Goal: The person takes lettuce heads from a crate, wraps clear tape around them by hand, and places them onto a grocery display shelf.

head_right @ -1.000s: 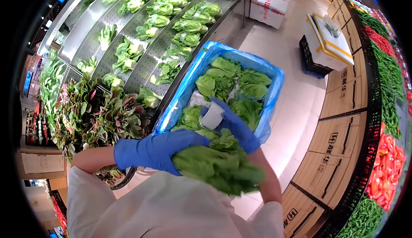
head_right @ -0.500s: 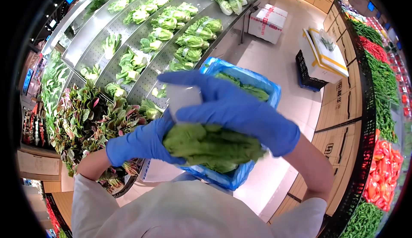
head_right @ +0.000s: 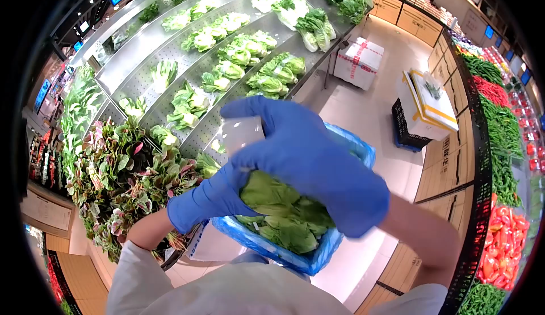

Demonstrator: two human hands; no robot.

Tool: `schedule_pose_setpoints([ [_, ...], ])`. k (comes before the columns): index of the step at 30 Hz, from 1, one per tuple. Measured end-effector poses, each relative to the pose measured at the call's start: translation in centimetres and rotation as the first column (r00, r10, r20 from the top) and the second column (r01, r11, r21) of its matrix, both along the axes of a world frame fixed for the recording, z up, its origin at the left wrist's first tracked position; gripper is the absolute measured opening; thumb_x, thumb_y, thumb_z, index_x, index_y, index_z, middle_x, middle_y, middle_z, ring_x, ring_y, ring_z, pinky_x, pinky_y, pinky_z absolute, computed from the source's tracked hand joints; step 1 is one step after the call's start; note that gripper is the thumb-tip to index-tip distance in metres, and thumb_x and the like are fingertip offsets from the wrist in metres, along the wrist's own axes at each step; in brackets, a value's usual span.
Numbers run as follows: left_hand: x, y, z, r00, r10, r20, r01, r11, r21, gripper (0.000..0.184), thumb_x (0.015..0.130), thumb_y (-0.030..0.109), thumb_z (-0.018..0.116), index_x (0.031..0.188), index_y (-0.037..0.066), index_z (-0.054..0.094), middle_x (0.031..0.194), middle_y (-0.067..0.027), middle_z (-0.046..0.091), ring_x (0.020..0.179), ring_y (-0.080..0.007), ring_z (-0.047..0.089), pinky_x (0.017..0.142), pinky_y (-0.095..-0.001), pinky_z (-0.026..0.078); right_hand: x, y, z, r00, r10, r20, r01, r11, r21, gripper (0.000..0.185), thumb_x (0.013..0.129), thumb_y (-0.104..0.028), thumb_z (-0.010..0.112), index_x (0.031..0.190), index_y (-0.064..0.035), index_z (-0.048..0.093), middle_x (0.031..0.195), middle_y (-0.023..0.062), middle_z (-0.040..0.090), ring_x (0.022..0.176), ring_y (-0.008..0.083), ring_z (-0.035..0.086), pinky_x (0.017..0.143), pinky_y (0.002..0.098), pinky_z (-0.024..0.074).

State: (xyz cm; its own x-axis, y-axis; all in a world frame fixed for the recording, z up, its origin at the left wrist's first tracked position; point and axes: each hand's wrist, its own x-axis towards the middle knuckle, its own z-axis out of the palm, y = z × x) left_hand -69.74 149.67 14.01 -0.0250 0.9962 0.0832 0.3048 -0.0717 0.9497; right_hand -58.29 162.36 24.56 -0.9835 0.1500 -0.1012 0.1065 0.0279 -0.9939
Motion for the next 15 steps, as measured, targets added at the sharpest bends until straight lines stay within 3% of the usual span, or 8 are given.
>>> schedule_pose_setpoints([
  [1, -0.4, 0.1, 0.2, 0.991, 0.013, 0.132, -0.01, 1.0, -0.021, 0.08, 0.057, 0.008, 0.078, 0.125, 0.004, 0.036, 0.122, -0.0105, 0.044, 0.113, -0.0189, 0.044, 0.098, -0.0324, 0.034, 0.5, -0.8, 0.3, 0.999, -0.022, -0.03, 0.022, 1.0, 0.012, 0.048, 0.071, -0.003, 0.063, 0.117, -0.0015, 0.049, 0.103, 0.0065, 0.055, 0.095, 0.0118, 0.054, 0.084, 0.0251, 0.0433],
  [3, -1.6, -0.3, 0.0, 0.998, -0.006, 0.065, 0.006, 1.0, 0.0, 0.098, 0.053, 0.029, 0.082, 0.129, 0.002, 0.027, 0.126, -0.0146, 0.035, 0.113, -0.027, 0.039, 0.097, -0.0347, 0.03, 1.3, -1.6, -0.5, 0.996, -0.029, -0.086, 0.016, 0.99, -0.141, 0.051, 0.069, -0.003, 0.066, 0.117, -0.0017, 0.049, 0.107, 0.0061, 0.055, 0.098, 0.0117, 0.052, 0.086, 0.0252, 0.0424],
  [6, -2.0, 1.3, -8.4, 0.958, 0.036, -0.284, -0.035, 0.999, 0.006, 0.079, 0.053, 0.029, 0.08, 0.115, 0.001, 0.039, 0.114, -0.0152, 0.043, 0.107, -0.0268, 0.042, 0.09, -0.0329, 0.035, 3.2, -3.3, -0.8, 1.0, 0.005, 0.031, -0.002, 0.996, -0.088, 0.051, 0.069, -0.003, 0.069, 0.116, -0.0035, 0.049, 0.111, 0.0046, 0.054, 0.1, 0.0111, 0.051, 0.087, 0.0254, 0.0416],
  [7, -1.2, 0.3, -4.2, 0.996, 0.066, -0.055, -0.075, 0.982, -0.171, 0.071, 0.054, 0.028, 0.08, 0.108, 0.001, 0.042, 0.11, -0.0152, 0.044, 0.103, -0.0267, 0.044, 0.087, -0.0329, 0.036, 4.3, -4.0, -1.2, 0.999, -0.012, 0.052, 0.015, 0.998, -0.064, 0.051, 0.069, -0.004, 0.07, 0.115, -0.0043, 0.05, 0.112, 0.0043, 0.054, 0.101, 0.0109, 0.05, 0.087, 0.0256, 0.0414],
  [8, -0.2, 0.4, -5.7, 0.982, 0.174, 0.074, -0.164, 0.978, -0.126, 0.062, 0.054, 0.025, 0.079, 0.098, 0.001, 0.043, 0.1, -0.0138, 0.046, 0.095, -0.0232, 0.047, 0.08, -0.0335, 0.039, 5.7, -4.1, -2.7, 1.0, -0.005, 0.016, 0.006, 0.999, -0.04, 0.05, 0.068, -0.006, 0.072, 0.114, -0.0048, 0.05, 0.113, 0.0045, 0.053, 0.102, 0.0108, 0.049, 0.085, 0.0254, 0.0426],
  [9, 0.5, 0.3, -6.8, 0.95, 0.243, 0.195, -0.185, 0.944, -0.274, 0.061, 0.057, 0.024, 0.079, 0.101, 0.001, 0.043, 0.1, -0.0127, 0.049, 0.093, -0.0193, 0.049, 0.079, -0.0312, 0.041, 6.9, -4.2, -2.1, 0.995, -0.039, 0.087, 0.027, 0.989, 0.144, 0.053, 0.067, -0.006, 0.073, 0.115, -0.0053, 0.05, 0.111, 0.0047, 0.055, 0.098, 0.011, 0.052, 0.079, 0.0255, 0.0463],
  [12, 3.8, 0.6, -5.2, 0.837, 0.313, 0.449, -0.13, 0.911, -0.392, 0.06, 0.066, 0.012, 0.072, 0.115, 0.0, 0.04, 0.109, -0.0105, 0.051, 0.099, -0.015, 0.05, 0.083, -0.0268, 0.042, 10.9, -2.9, -7.1, 0.986, -0.151, -0.075, 0.158, 0.982, 0.103, 0.065, 0.062, -0.002, 0.074, 0.12, -0.0054, 0.045, 0.107, 0.007, 0.057, 0.087, 0.0136, 0.058, 0.069, 0.0262, 0.0497],
  [15, 8.0, 3.0, -7.3, 0.647, 0.441, 0.623, -0.082, 0.852, -0.518, 0.059, 0.07, 0.0, 0.065, 0.123, 0.0, 0.037, 0.112, -0.0091, 0.052, 0.1, -0.0161, 0.053, 0.086, -0.0255, 0.043, 16.2, -0.3, -12.2, 0.946, -0.321, 0.046, 0.312, 0.862, -0.4, 0.085, 0.059, 0.001, 0.075, 0.13, -0.0075, 0.03, 0.114, 0.0086, 0.052, 0.091, 0.0146, 0.057, 0.081, 0.0291, 0.0467],
])
